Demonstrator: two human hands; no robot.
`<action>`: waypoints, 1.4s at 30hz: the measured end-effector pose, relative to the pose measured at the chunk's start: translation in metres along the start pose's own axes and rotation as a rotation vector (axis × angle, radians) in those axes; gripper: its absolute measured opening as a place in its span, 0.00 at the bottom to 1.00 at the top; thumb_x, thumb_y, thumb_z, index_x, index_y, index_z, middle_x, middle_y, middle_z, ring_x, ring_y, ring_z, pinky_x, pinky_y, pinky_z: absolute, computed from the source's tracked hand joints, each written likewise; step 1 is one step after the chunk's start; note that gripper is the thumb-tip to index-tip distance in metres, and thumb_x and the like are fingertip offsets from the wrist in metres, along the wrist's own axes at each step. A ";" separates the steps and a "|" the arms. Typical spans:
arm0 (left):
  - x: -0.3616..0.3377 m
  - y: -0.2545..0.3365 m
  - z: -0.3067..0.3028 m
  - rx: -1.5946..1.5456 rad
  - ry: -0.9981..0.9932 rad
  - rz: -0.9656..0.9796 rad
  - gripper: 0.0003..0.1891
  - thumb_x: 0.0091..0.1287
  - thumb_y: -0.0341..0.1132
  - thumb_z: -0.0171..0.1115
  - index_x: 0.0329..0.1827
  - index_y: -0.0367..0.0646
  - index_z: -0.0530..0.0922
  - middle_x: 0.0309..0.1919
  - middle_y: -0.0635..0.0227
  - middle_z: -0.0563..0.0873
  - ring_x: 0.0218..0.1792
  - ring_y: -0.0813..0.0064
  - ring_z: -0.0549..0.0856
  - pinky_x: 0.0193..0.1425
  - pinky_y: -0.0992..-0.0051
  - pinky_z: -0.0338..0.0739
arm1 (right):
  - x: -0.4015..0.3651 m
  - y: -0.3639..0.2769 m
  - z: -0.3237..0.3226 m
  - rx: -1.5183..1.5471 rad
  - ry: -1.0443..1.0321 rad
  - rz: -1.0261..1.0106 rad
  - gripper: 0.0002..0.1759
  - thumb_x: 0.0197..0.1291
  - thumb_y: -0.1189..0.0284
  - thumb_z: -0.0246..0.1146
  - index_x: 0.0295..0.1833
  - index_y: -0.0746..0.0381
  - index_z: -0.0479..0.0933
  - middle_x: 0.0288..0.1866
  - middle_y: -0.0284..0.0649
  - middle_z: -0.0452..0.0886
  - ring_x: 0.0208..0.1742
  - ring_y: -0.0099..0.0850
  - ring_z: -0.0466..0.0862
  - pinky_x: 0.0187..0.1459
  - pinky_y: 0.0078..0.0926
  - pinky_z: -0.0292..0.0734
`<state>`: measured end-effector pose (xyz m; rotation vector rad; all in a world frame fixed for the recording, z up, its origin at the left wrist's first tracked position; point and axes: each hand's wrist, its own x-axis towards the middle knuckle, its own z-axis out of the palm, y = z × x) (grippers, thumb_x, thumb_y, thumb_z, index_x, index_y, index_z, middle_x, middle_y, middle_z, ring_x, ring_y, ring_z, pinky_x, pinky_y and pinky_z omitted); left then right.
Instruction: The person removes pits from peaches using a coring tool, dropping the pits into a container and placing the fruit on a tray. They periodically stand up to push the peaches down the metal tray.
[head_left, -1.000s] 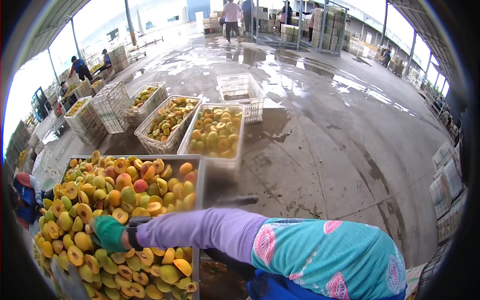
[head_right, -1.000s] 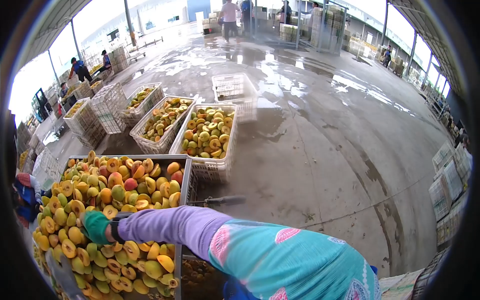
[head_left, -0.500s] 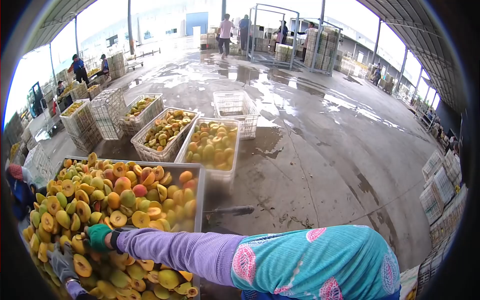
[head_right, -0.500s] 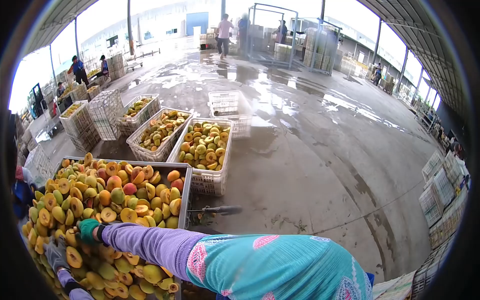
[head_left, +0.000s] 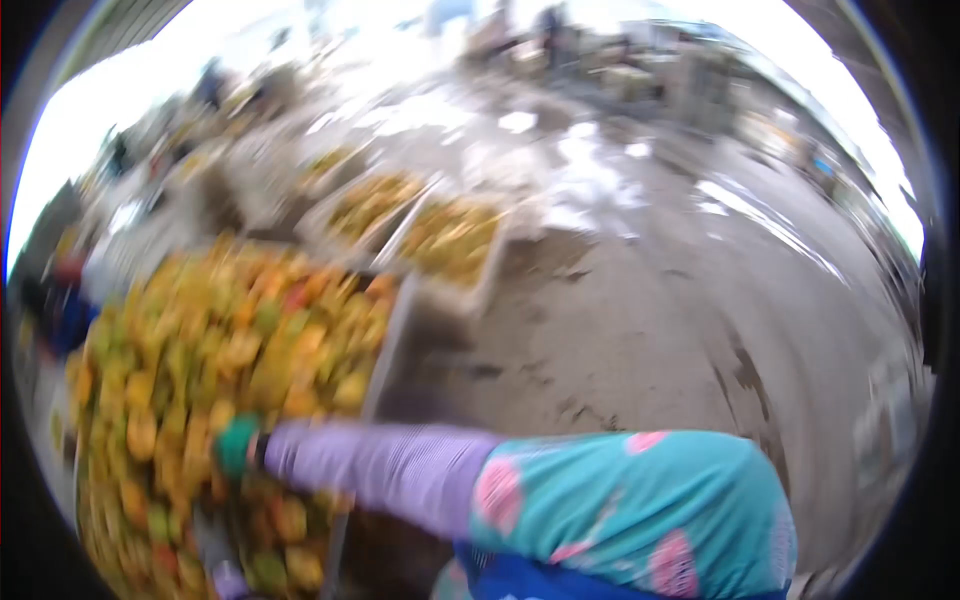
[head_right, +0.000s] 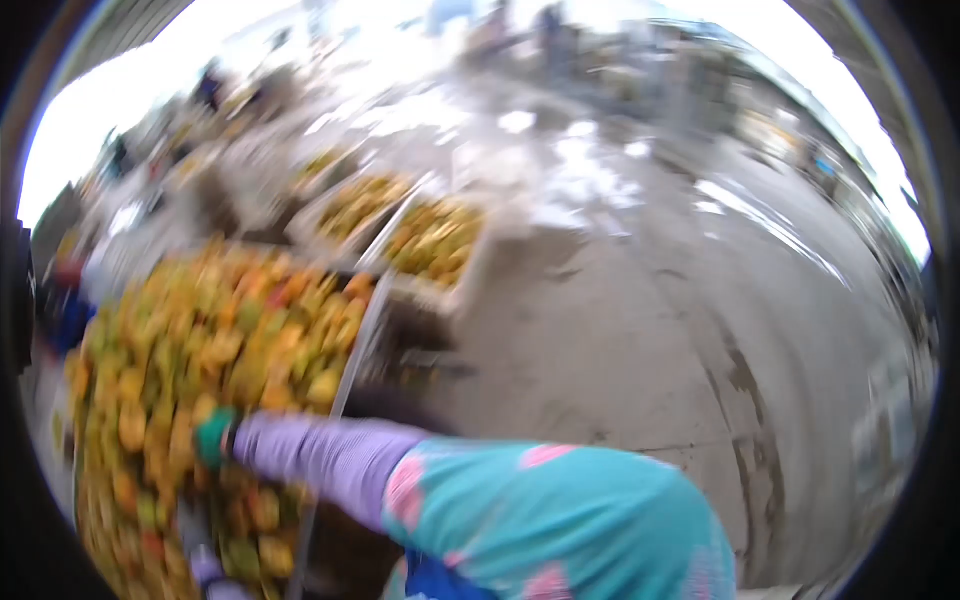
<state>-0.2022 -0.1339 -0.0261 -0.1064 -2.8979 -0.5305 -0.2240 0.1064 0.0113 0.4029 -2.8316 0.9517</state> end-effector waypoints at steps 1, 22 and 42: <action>-0.010 0.017 -0.001 0.042 -0.035 0.052 0.30 0.67 0.53 0.56 0.66 0.44 0.71 0.62 0.49 0.76 0.62 0.51 0.75 0.63 0.61 0.72 | -0.012 -0.007 -0.010 -0.009 -0.021 -0.035 0.17 0.56 0.54 0.62 0.39 0.57 0.79 0.37 0.49 0.84 0.41 0.48 0.84 0.40 0.45 0.78; -0.303 -0.086 -0.139 0.289 0.394 -0.683 0.20 0.55 0.44 0.68 0.50 0.48 0.82 0.46 0.54 0.85 0.47 0.55 0.84 0.56 0.62 0.76 | -0.178 -0.005 -0.063 1.109 -0.240 0.250 0.14 0.66 0.60 0.62 0.37 0.60 0.75 0.17 0.30 0.71 0.14 0.22 0.72 0.16 0.21 0.64; -0.246 0.122 -0.049 -1.031 0.242 -0.082 0.28 0.73 0.48 0.50 0.67 0.36 0.66 0.59 0.50 0.77 0.51 0.60 0.82 0.50 0.68 0.80 | -0.243 -0.051 -0.047 0.553 -0.348 -0.258 0.20 0.69 0.54 0.55 0.45 0.63 0.72 0.27 0.57 0.79 0.30 0.56 0.80 0.31 0.50 0.72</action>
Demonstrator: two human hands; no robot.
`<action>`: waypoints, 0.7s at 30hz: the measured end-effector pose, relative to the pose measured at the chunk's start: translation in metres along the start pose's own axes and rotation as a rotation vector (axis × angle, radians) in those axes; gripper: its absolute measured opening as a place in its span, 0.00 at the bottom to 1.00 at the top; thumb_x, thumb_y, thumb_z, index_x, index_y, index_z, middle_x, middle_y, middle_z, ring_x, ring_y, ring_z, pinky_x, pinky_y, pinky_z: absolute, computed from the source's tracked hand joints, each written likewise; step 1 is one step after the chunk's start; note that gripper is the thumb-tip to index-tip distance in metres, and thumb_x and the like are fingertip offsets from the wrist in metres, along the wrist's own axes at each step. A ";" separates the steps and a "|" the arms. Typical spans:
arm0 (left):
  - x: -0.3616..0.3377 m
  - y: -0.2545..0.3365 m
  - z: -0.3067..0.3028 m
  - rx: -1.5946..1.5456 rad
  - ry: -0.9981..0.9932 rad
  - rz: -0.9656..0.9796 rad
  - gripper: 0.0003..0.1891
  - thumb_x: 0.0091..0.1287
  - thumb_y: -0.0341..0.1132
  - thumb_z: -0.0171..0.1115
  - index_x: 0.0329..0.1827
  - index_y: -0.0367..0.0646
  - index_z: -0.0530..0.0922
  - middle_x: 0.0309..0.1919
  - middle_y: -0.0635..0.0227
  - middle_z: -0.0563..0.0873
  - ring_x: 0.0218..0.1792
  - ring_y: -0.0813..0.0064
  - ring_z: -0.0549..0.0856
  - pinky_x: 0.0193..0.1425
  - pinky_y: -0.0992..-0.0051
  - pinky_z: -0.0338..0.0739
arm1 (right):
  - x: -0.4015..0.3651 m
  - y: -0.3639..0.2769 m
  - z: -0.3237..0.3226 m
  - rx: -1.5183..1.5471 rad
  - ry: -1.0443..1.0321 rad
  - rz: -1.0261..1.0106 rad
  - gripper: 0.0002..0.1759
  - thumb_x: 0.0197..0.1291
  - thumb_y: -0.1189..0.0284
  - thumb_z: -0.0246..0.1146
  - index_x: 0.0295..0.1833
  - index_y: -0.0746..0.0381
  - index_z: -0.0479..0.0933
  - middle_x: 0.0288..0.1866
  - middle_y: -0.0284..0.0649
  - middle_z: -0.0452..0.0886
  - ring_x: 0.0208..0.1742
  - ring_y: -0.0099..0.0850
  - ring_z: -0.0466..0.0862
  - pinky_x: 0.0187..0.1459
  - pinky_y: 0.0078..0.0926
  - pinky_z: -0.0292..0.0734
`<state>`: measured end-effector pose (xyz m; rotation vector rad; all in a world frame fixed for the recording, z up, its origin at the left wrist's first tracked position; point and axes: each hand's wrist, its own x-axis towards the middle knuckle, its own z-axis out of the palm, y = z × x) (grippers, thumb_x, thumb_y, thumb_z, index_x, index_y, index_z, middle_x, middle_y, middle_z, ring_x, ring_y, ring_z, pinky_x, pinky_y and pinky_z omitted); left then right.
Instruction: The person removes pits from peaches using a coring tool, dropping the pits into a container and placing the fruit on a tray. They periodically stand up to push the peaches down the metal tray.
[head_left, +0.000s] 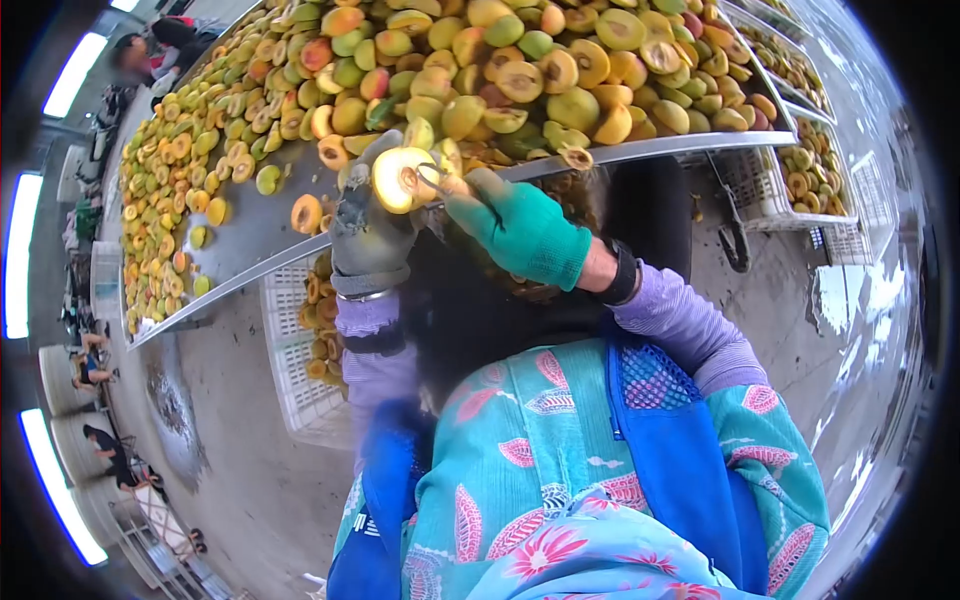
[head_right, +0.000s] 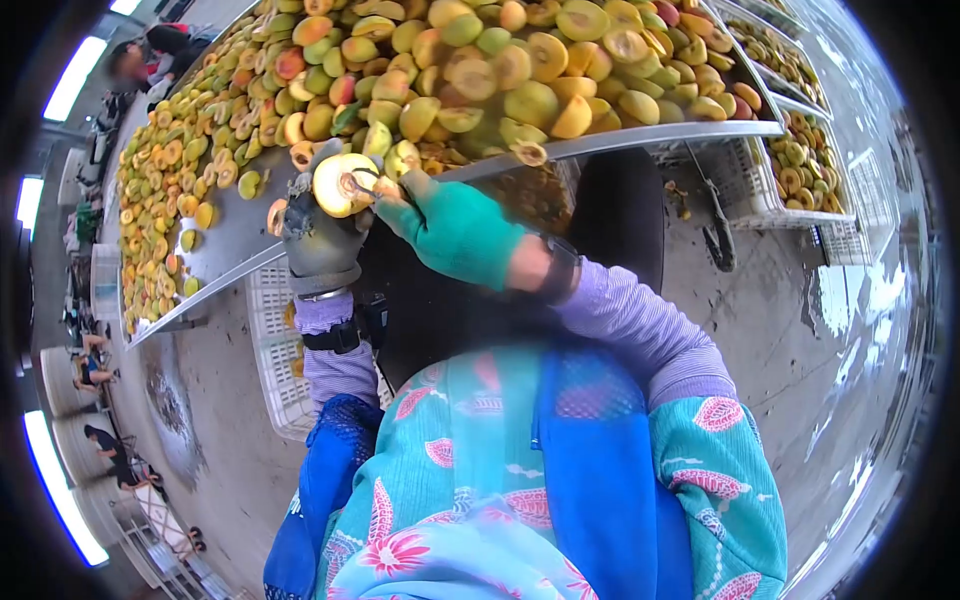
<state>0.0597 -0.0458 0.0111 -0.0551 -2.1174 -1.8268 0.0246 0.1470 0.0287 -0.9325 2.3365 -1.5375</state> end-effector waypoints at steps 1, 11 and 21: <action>0.000 0.000 0.007 -0.038 0.004 -0.032 0.27 0.73 0.48 0.50 0.66 0.36 0.67 0.59 0.53 0.77 0.54 0.63 0.81 0.56 0.68 0.77 | 0.000 0.005 -0.003 -0.024 0.015 -0.001 0.21 0.69 0.54 0.55 0.45 0.64 0.72 0.26 0.57 0.79 0.29 0.55 0.80 0.31 0.50 0.73; 0.005 0.014 0.071 -0.534 0.157 -0.162 0.29 0.76 0.51 0.43 0.59 0.29 0.71 0.41 0.58 0.82 0.40 0.72 0.82 0.46 0.75 0.79 | -0.007 0.023 0.001 -0.072 0.105 0.025 0.21 0.69 0.56 0.54 0.41 0.66 0.69 0.24 0.55 0.78 0.26 0.55 0.80 0.27 0.50 0.73; 0.017 0.006 0.085 -0.338 0.291 -0.295 0.15 0.71 0.39 0.58 0.45 0.33 0.80 0.33 0.61 0.85 0.34 0.75 0.84 0.37 0.78 0.80 | -0.025 0.031 0.007 0.124 0.046 0.104 0.22 0.70 0.57 0.53 0.45 0.69 0.66 0.25 0.57 0.78 0.27 0.57 0.80 0.28 0.50 0.72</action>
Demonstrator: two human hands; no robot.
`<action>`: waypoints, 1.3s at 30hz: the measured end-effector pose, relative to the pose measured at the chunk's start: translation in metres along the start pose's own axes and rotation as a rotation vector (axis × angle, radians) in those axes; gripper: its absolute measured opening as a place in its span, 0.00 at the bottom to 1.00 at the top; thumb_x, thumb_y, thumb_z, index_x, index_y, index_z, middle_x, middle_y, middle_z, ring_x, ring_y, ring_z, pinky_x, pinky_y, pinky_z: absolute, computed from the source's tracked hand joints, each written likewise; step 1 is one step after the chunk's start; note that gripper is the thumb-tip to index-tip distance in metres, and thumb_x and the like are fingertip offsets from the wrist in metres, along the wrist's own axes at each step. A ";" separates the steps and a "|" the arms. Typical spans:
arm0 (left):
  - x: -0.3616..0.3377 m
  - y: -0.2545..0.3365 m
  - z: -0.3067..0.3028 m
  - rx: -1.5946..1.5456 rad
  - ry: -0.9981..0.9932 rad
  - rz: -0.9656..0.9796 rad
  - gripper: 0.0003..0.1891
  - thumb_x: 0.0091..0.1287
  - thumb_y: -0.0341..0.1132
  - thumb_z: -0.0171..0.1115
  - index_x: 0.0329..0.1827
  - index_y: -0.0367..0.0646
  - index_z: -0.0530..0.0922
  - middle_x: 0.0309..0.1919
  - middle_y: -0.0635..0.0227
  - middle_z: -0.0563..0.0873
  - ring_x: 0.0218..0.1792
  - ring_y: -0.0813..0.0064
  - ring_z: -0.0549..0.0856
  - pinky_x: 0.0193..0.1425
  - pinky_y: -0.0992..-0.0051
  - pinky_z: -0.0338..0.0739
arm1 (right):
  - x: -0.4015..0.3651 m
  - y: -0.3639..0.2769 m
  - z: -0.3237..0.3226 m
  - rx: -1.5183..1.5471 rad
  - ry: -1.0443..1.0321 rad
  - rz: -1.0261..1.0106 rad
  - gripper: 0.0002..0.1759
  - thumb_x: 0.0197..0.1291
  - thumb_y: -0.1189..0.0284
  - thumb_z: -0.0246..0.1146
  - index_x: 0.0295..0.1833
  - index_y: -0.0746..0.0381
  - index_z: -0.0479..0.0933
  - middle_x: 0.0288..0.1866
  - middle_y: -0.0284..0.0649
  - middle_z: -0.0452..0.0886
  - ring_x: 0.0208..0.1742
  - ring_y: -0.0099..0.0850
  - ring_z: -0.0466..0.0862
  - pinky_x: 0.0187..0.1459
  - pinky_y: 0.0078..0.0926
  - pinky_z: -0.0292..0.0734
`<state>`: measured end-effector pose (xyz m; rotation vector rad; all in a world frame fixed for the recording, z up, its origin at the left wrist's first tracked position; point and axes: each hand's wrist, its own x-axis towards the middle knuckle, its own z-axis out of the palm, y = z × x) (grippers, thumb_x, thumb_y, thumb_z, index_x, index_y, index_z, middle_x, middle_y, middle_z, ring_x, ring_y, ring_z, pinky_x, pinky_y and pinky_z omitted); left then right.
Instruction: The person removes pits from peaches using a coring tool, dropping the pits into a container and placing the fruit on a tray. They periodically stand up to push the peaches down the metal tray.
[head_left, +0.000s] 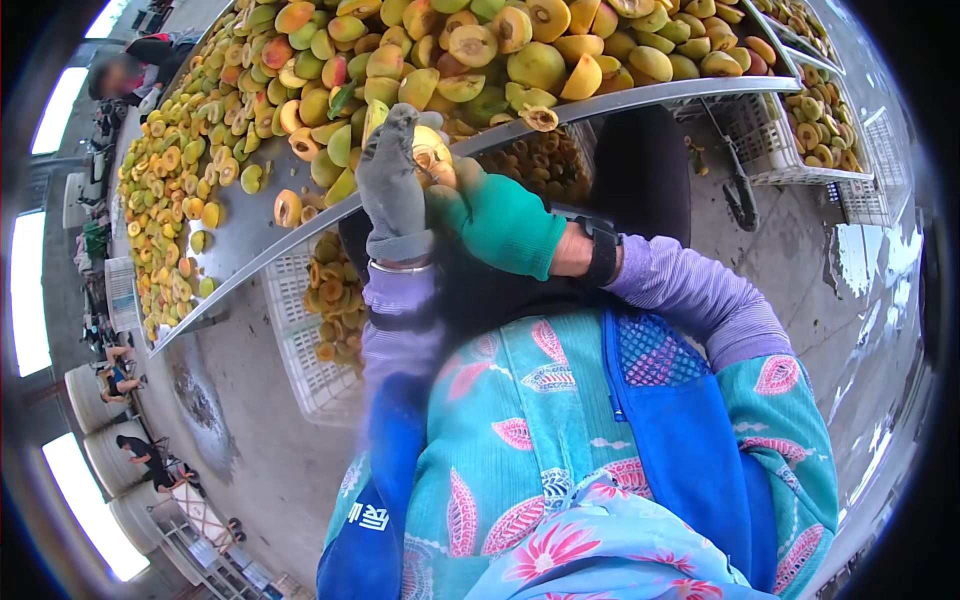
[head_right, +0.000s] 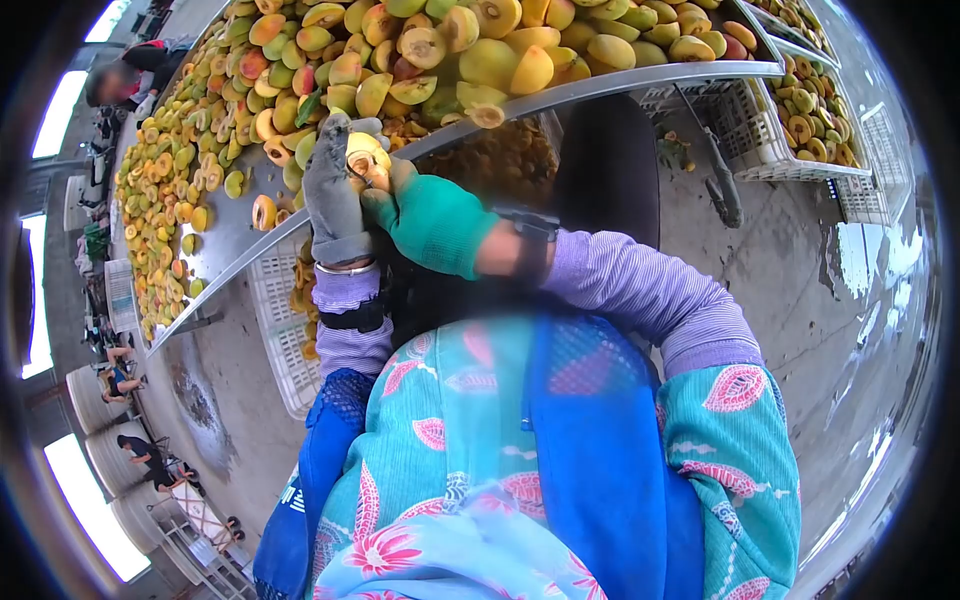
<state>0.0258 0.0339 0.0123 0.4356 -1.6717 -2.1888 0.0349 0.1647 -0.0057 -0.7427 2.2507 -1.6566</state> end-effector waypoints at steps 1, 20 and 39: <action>-0.003 0.004 0.007 0.058 0.026 0.020 0.14 0.71 0.38 0.58 0.44 0.33 0.81 0.33 0.61 0.85 0.34 0.75 0.84 0.37 0.78 0.80 | -0.001 0.001 0.002 0.002 0.011 0.025 0.21 0.70 0.57 0.53 0.47 0.68 0.67 0.27 0.57 0.79 0.30 0.57 0.80 0.31 0.49 0.73; -0.013 0.013 -0.017 -0.249 0.068 -0.159 0.23 0.69 0.54 0.55 0.51 0.42 0.78 0.32 0.68 0.83 0.32 0.76 0.83 0.29 0.75 0.78 | -0.001 -0.024 -0.034 1.480 -0.587 0.453 0.18 0.70 0.51 0.52 0.35 0.52 0.69 0.16 0.24 0.65 0.14 0.19 0.64 0.16 0.20 0.60; 0.018 0.037 -0.121 0.027 -0.003 -0.108 0.15 0.72 0.38 0.57 0.56 0.40 0.76 0.47 0.61 0.84 0.48 0.69 0.84 0.51 0.72 0.81 | 0.040 -0.021 0.030 0.235 -0.081 0.097 0.27 0.69 0.49 0.52 0.44 0.67 0.71 0.31 0.57 0.80 0.35 0.55 0.80 0.37 0.48 0.75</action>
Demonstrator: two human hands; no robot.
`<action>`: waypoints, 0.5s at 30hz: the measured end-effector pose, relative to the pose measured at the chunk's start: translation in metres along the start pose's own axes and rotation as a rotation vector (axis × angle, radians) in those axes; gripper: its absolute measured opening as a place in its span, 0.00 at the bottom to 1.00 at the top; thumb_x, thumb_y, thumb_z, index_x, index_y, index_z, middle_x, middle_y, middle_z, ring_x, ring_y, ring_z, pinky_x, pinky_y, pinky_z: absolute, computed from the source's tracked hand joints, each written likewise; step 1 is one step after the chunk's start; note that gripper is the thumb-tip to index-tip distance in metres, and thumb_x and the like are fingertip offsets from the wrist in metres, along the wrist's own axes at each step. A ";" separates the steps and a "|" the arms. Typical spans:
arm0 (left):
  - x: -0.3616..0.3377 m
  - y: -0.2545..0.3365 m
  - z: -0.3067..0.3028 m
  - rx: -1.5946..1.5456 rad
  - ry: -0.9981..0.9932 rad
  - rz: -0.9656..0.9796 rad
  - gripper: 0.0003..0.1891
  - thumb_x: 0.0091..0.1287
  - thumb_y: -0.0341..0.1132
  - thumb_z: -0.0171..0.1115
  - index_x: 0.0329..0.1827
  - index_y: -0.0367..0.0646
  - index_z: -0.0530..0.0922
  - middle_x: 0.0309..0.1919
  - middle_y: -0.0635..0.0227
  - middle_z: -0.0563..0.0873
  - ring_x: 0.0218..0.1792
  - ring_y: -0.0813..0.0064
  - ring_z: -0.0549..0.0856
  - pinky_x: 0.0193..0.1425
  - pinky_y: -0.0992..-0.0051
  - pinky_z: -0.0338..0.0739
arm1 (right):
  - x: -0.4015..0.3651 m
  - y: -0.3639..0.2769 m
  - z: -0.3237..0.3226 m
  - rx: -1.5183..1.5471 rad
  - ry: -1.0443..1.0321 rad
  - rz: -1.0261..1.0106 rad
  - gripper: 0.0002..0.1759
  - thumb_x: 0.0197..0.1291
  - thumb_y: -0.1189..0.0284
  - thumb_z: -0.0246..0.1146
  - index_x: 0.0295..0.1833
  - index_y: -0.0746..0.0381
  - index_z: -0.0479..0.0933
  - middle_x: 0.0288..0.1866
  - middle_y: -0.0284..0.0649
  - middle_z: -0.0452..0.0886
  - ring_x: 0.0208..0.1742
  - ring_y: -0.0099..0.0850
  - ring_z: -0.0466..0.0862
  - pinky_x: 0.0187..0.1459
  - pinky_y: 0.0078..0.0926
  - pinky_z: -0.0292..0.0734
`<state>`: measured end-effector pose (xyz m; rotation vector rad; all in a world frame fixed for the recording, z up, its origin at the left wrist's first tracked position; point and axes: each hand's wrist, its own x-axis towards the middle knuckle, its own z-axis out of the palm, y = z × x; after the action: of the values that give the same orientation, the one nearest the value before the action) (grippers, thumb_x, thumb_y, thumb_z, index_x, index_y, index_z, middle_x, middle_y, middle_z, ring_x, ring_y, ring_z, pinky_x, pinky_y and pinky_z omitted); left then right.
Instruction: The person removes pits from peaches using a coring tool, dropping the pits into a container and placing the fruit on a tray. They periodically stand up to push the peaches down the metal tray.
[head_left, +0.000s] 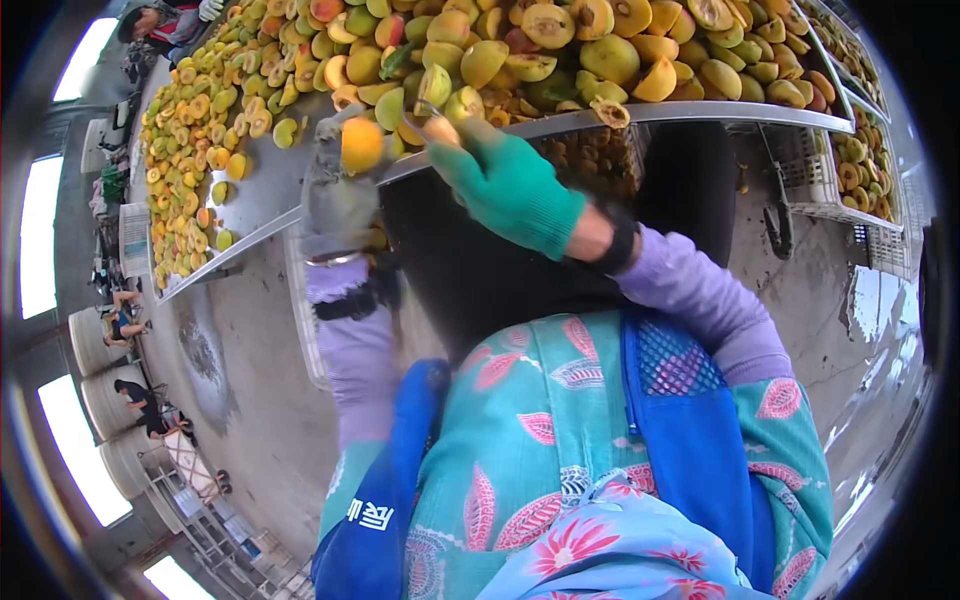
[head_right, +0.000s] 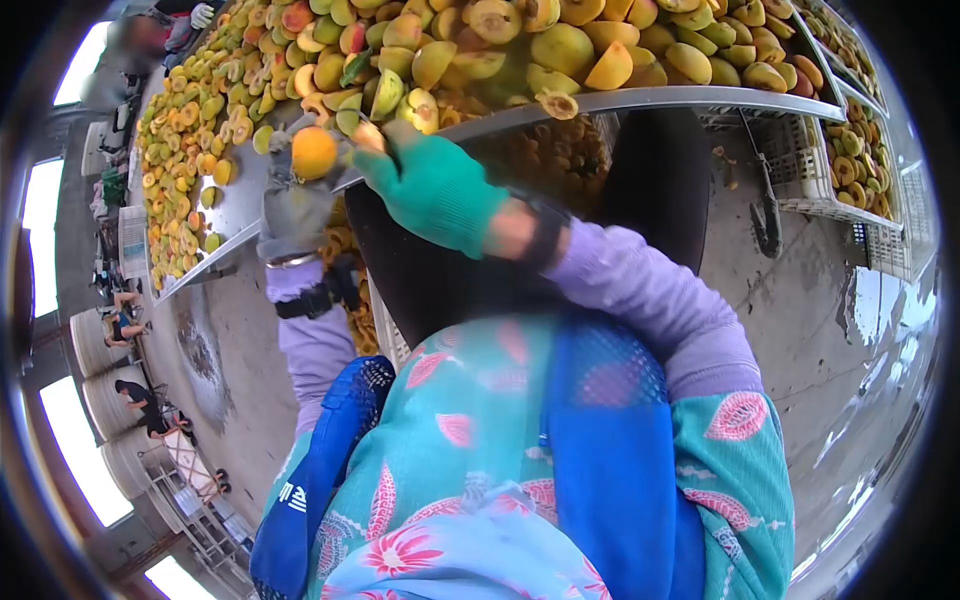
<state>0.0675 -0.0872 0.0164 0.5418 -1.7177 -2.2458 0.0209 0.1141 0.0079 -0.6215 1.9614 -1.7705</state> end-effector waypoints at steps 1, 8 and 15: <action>-0.003 -0.009 0.014 -0.282 -0.067 -0.003 0.15 0.72 0.37 0.57 0.56 0.38 0.76 0.47 0.63 0.83 0.49 0.70 0.83 0.52 0.73 0.81 | 0.008 0.003 0.005 -0.006 0.015 0.000 0.28 0.69 0.49 0.51 0.45 0.68 0.71 0.33 0.61 0.80 0.38 0.59 0.80 0.40 0.50 0.75; -0.012 -0.044 0.060 0.143 -0.271 0.159 0.19 0.73 0.37 0.55 0.62 0.36 0.72 0.55 0.59 0.80 0.56 0.67 0.80 0.62 0.68 0.75 | 0.003 0.011 -0.018 -0.258 0.155 -0.088 0.26 0.68 0.52 0.54 0.50 0.68 0.68 0.30 0.59 0.80 0.35 0.57 0.82 0.37 0.51 0.75; -0.030 -0.023 0.095 -0.277 -0.023 -0.021 0.22 0.71 0.45 0.56 0.59 0.35 0.73 0.48 0.59 0.82 0.48 0.65 0.83 0.56 0.68 0.78 | -0.029 0.011 -0.020 -0.482 0.177 -0.280 0.16 0.67 0.58 0.59 0.44 0.61 0.70 0.25 0.52 0.80 0.29 0.53 0.82 0.29 0.47 0.76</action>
<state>0.0530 0.0137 0.0201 0.4738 -1.3817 -2.4585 0.0321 0.1476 -0.0004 -0.9631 2.5612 -1.5429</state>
